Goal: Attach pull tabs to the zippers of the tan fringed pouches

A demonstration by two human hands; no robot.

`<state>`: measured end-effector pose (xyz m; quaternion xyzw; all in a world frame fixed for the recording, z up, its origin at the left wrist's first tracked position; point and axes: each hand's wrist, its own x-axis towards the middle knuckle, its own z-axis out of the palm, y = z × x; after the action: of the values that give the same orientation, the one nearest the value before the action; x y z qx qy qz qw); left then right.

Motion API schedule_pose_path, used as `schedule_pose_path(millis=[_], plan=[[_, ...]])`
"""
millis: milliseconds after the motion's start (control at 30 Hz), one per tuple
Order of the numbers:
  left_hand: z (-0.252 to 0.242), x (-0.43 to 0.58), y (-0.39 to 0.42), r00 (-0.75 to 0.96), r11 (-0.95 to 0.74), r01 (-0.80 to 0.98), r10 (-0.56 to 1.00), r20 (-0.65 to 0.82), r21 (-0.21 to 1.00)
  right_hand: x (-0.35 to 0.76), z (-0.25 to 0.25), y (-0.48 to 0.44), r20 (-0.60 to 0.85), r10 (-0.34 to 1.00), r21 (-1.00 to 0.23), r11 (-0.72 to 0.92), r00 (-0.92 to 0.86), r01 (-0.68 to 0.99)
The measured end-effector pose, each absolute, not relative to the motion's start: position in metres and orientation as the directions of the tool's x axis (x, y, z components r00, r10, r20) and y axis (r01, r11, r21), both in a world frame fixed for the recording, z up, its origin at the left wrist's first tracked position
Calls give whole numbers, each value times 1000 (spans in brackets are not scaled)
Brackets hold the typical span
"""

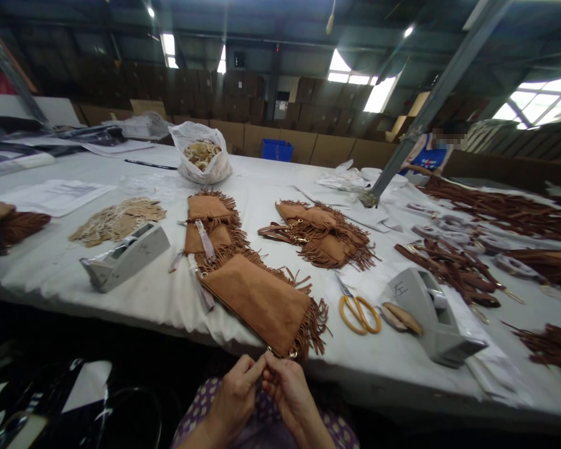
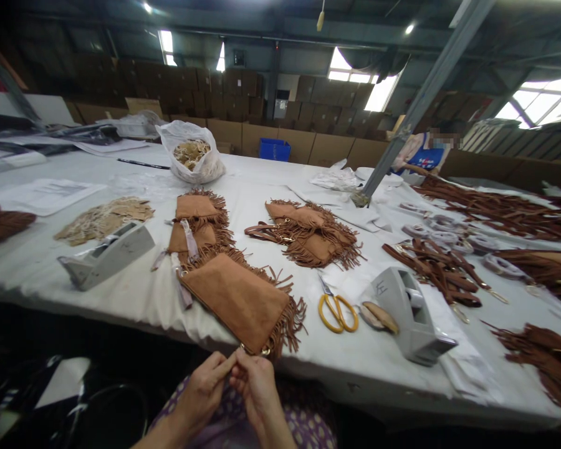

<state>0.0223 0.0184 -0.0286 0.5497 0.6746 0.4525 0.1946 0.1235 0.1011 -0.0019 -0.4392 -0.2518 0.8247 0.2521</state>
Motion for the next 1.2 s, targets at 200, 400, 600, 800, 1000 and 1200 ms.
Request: schedule_pose_path(millis=[200,400,600,800,1000,1200], plan=[[-30,22,7,-425,-3,299,895,136,954,121,-1,100,-569,627,-634,-747,-532,-201],[-57,8,-36,-492,104,224,870,20,969,118,-10,99,-613,611,-608,-770,-502,-194],[-40,-22,-45,-664,238,-8,725,-183,971,124,-6,109,-591,650,-637,-740,-478,-218],[8,-9,27,-402,291,-359,809,-428,887,125,-5,110,-603,659,-639,-736,-449,-223],[0,24,51,-252,378,-347,844,-473,858,123,-11,109,-598,685,-693,-703,-417,-159],[-25,25,53,-324,384,-199,843,-430,902,137,-10,123,-463,736,-809,-579,-494,-103]])
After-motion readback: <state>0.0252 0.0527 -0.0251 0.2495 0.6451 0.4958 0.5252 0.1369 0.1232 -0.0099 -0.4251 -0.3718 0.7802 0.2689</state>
